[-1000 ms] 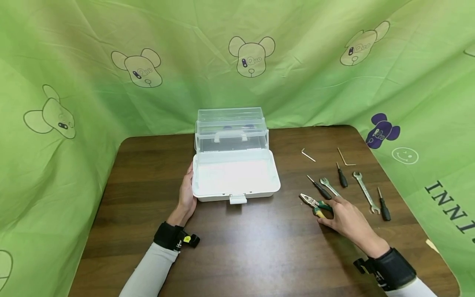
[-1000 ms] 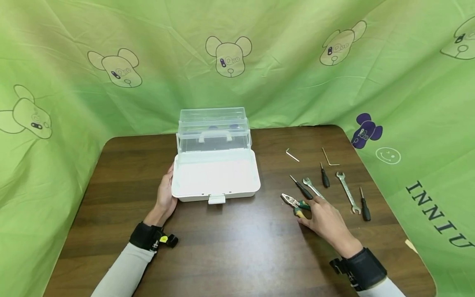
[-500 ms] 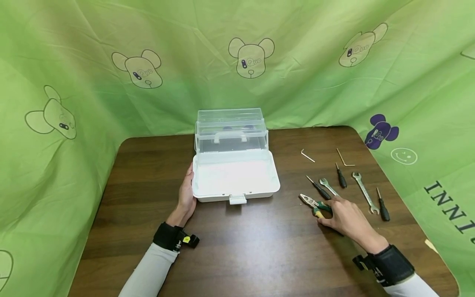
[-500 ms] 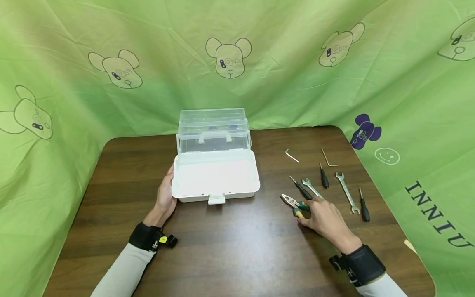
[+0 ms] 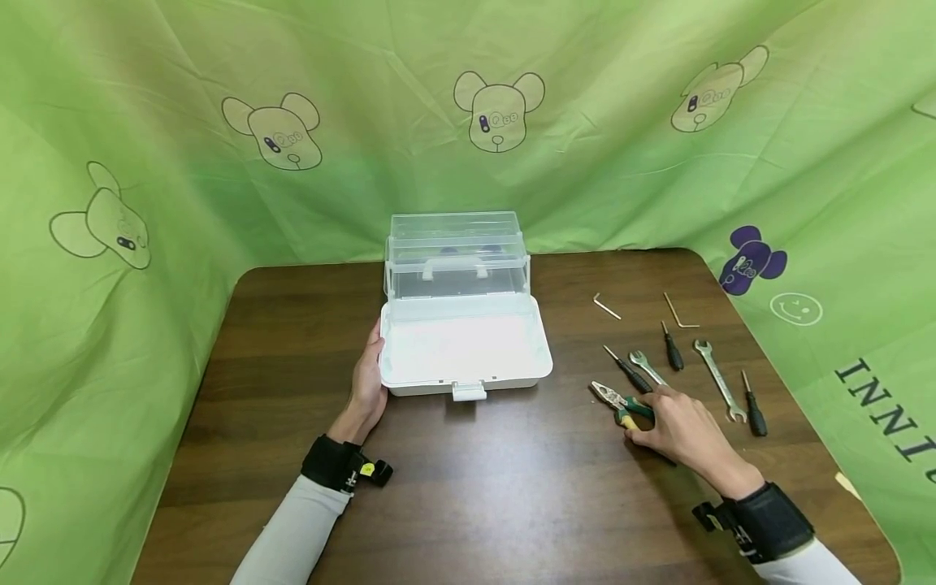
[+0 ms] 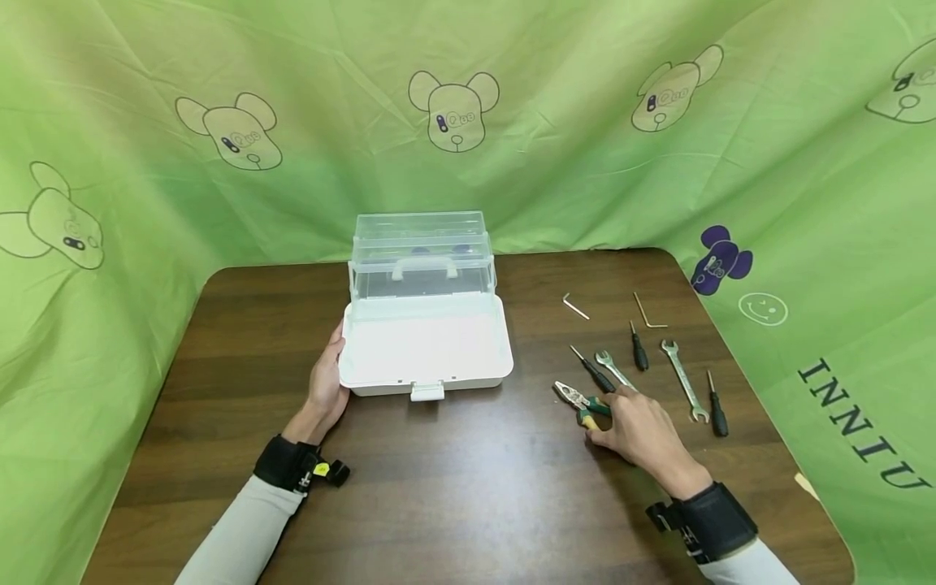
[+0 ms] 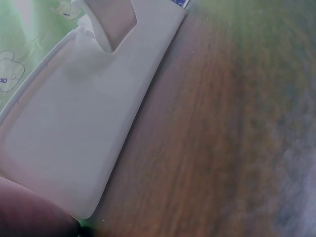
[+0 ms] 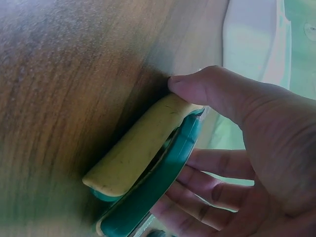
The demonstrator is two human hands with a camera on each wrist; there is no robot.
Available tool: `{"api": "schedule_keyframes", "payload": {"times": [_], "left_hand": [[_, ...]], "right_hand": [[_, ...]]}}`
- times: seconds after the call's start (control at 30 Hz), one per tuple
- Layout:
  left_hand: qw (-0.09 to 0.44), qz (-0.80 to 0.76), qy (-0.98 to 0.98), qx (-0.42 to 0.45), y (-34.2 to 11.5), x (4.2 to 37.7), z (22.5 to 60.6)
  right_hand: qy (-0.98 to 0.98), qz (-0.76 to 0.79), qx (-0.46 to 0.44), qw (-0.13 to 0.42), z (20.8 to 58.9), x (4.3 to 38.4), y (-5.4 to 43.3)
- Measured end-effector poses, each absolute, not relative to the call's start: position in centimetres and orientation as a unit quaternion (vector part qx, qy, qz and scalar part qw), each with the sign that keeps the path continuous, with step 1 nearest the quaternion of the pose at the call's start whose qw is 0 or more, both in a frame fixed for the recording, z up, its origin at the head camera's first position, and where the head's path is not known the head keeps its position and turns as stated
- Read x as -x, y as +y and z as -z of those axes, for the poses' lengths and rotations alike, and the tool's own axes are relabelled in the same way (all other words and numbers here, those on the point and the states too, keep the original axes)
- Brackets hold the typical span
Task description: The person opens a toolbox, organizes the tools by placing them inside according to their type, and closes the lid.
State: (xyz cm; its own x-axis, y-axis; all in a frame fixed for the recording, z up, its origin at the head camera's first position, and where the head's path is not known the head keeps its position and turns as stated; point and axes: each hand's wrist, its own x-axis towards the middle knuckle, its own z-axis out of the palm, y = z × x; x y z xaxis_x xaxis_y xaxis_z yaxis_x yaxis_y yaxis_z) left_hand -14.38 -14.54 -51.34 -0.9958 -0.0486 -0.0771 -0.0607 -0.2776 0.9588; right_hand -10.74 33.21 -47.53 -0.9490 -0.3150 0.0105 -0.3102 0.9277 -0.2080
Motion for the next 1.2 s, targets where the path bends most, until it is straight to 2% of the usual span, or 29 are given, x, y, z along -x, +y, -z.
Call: {"api": "schedule_keyframes", "payload": {"times": [0.83, 1.2], "left_hand": [[0.013, -0.796, 0.602, 0.057, -14.6, 14.3, 51.3], [0.016, -0.801, 0.596, 0.056, -14.6, 14.3, 51.4]], "right_hand": [[0.981, 0.099, 0.164, 0.023, 47.0, 11.7, 33.0], [0.976, 0.111, 0.186, -0.026, 45.7, 12.3, 32.3]]}}
